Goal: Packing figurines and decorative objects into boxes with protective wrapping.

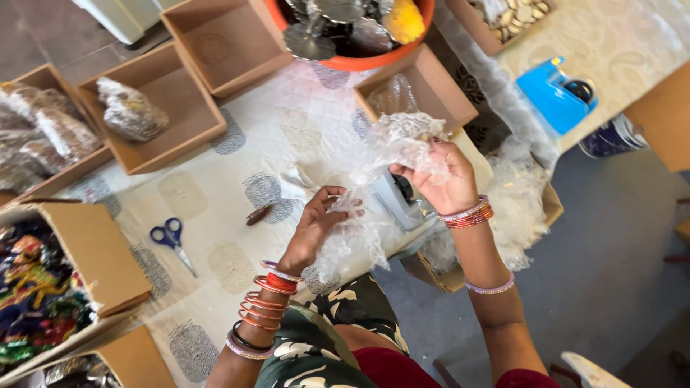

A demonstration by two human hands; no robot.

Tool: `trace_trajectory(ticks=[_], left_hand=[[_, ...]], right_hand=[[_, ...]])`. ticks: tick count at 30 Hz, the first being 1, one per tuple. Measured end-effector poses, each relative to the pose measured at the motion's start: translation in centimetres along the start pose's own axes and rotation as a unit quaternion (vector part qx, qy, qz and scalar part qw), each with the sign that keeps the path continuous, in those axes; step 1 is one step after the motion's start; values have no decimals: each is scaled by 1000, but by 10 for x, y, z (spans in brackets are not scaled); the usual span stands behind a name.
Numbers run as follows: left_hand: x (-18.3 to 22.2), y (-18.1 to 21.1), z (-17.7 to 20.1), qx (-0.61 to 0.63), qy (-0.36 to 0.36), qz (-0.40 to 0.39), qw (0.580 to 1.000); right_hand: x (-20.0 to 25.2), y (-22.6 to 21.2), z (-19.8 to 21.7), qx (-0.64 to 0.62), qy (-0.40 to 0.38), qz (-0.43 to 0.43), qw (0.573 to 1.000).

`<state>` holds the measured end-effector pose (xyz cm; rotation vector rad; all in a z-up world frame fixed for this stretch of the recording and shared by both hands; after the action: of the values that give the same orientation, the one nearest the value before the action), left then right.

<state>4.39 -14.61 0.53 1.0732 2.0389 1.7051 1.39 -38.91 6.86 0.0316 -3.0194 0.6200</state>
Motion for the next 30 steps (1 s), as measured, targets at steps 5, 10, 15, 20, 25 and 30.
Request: trace_trajectory(ticks=[5,10,15,20,25,30], left_hand=[[13,-4,21,35,-10,23,999],[14,-29,37,-58,18,16,998],[12,-25,34,-26,-17,-3,1000],[-5,-61,31,-43,29,25,998],[0,-79,40,-139,-15,4,990],[22,-68,99,-95,158,-25,982]], right_hand=[[-17,8,10,-4,37,22,999],[-22,2,40,38,83,93,991],[-17,-7,50,-26,93,90,991],[0,-17,71,-112,175,100,973],[48,-82,196,-173,90,210,958],[171,-148,260,-131,292,480,817]])
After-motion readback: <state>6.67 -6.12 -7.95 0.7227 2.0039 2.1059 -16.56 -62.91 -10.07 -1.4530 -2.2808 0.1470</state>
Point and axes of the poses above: each hand's wrist, its own x-axis away from the middle knuckle, its own z-axis out of the back of the hand, y = z × x, the point moved 4 cm from there along -x, towards the middle knuckle, and after that the axes turned 15 degrees about -x, right-handed, at the moved point
